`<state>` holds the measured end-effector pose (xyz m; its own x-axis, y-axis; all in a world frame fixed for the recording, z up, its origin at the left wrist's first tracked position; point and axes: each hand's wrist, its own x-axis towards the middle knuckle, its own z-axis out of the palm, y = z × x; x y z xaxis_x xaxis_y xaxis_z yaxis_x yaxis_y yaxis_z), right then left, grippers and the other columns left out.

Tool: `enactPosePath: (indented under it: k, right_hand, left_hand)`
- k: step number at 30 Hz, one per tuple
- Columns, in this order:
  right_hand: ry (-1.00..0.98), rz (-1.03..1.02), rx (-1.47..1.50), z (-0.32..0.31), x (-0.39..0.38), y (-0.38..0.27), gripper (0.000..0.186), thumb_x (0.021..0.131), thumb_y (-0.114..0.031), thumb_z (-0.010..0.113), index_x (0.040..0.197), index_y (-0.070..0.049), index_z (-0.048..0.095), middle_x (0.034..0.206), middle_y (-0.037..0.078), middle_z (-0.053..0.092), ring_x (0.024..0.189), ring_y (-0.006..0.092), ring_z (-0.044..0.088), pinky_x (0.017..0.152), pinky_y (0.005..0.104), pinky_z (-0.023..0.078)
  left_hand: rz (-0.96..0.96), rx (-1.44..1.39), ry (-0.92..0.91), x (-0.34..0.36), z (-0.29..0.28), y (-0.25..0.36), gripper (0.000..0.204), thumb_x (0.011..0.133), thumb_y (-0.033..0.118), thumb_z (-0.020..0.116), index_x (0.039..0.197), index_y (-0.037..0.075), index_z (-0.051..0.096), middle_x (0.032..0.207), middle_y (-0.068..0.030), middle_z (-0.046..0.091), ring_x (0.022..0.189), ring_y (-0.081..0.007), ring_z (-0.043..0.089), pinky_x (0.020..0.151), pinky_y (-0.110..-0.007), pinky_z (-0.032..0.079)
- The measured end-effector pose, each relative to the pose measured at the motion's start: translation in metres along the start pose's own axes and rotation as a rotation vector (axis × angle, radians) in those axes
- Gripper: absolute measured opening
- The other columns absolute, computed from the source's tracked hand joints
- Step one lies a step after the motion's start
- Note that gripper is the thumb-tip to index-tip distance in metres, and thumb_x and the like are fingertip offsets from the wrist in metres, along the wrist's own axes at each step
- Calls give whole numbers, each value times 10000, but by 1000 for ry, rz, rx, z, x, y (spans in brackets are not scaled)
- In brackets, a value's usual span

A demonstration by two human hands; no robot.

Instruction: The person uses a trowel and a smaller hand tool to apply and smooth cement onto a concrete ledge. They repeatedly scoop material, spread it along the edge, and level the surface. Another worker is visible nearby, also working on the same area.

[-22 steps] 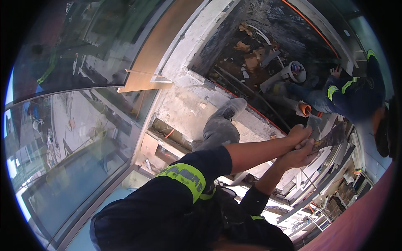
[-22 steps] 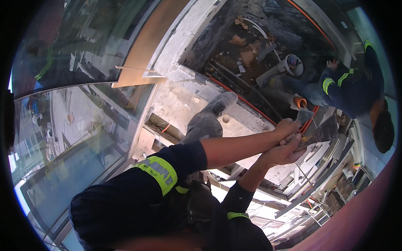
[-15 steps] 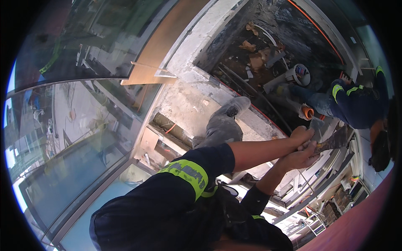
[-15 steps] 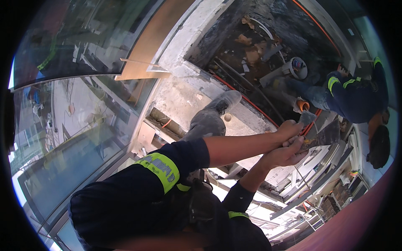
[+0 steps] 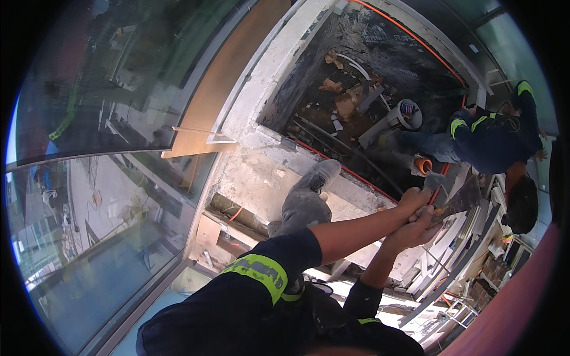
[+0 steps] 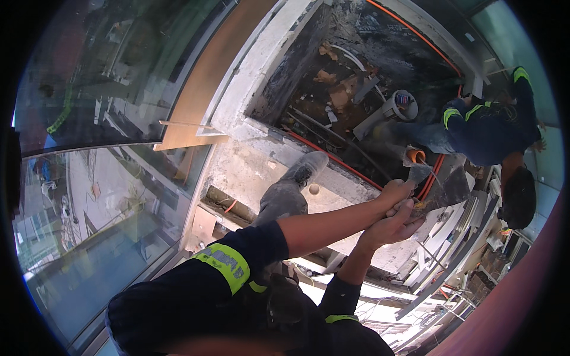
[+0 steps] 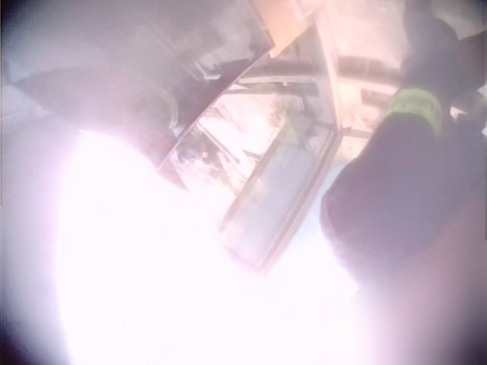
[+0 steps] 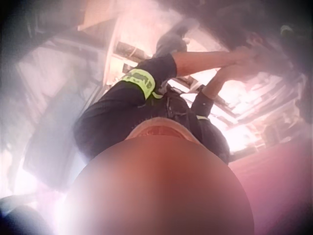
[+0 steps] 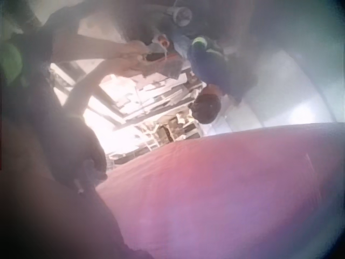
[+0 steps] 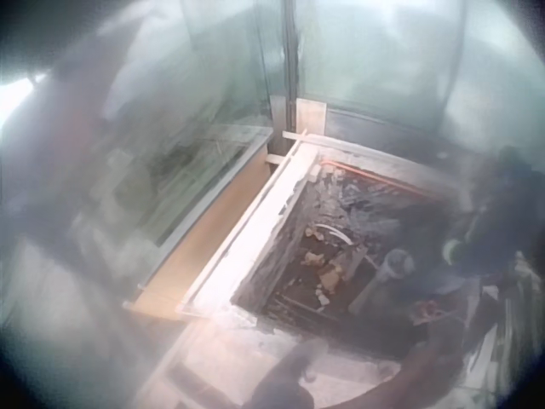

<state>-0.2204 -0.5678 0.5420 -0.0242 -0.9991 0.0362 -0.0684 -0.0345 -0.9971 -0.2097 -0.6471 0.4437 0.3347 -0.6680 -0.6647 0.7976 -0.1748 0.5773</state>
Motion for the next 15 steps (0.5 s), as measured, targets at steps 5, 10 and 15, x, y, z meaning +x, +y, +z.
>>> enactPosePath:
  k: [5,10,15]
  right_hand:
    - [-10,39,61,-6,-1,5,246,1045,-244,675,1020,-52,524,758,-36,458,671,59,441,615,265,392]
    - [5,24,52,-11,-10,7,256,1040,-238,671,1050,-41,508,811,-7,509,717,92,495,655,302,437]
    - [-16,4,-70,-4,-18,6,323,1014,-264,694,1080,-19,493,866,25,530,763,121,537,710,327,488]
  left_hand:
    - [6,-40,-46,5,-3,-12,519,981,442,610,1038,-69,680,844,-195,726,745,-297,721,715,-462,544]
    - [-60,21,-94,-6,-8,-11,528,964,420,613,1031,-96,702,851,-218,748,768,-311,757,726,-471,556]
    - [6,85,-31,-14,-16,4,547,947,420,608,980,-111,737,903,-256,766,849,-332,789,780,-461,573]
